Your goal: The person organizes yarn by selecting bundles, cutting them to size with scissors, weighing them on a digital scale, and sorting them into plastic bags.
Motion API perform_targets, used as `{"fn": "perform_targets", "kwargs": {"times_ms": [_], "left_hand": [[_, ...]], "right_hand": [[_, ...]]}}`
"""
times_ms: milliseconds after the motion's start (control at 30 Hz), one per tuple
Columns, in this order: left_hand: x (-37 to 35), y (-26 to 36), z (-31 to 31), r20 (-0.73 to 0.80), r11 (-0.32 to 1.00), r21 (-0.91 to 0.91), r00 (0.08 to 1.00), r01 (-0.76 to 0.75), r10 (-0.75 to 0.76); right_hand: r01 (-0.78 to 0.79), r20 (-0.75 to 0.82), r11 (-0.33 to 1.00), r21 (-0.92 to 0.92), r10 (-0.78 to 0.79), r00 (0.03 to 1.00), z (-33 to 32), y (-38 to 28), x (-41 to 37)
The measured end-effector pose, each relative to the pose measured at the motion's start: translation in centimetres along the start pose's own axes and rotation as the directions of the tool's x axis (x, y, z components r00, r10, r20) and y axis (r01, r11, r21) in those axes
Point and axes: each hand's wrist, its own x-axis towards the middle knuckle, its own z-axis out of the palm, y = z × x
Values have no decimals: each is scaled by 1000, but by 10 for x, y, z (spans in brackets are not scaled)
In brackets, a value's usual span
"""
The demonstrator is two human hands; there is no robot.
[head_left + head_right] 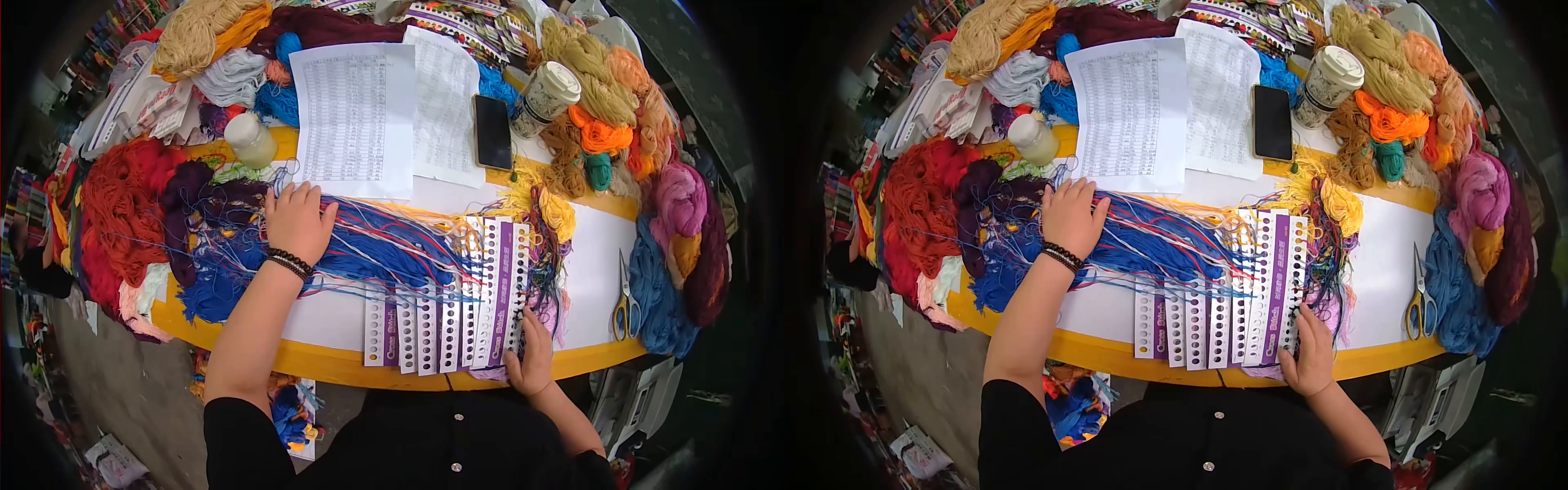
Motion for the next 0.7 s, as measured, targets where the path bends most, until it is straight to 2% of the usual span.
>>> {"fn": "perform_targets", "kwargs": {"times_ms": [100, 133, 267, 367, 433, 467, 600, 700], "left_hand": [[-2, 0, -13, 48, 995, 45, 995, 85, -87], [-4, -3, -11, -80, 996, 69, 996, 50, -45], [-2, -3, -15, -39, 993, 95, 997, 74, -71], [3, 5, -13, -79, 997, -49, 996, -55, 51], [5, 11, -7, -52, 969, -198, 989, -146, 138], [4, 14, -3, 22, 972, -187, 988, -144, 151], [2, 23, 6, 119, 978, -200, 989, -65, 90], [1, 28, 9, 112, 983, -176, 991, -58, 79]], "right_hand": [[-2, -6, 1000, -2, 2, 1000, -1, -1, 1], [-6, -6, 1000, 0, 6, 1000, -1, -1, 1], [0, -7, 1000, 8, 0, 1000, -1, 0, 1], [5, -14, 1000, 3, -5, 1000, 0, 0, 1], [6, -12, 1000, -1, -6, 1000, -1, 0, 1], [7, -12, 1000, -1, -7, 1000, -1, 0, 2], [4, -15, 1000, 3, -4, 1000, -1, 0, 1], [3, -11, 1000, 2, -3, 1000, 0, 0, 1]]}}
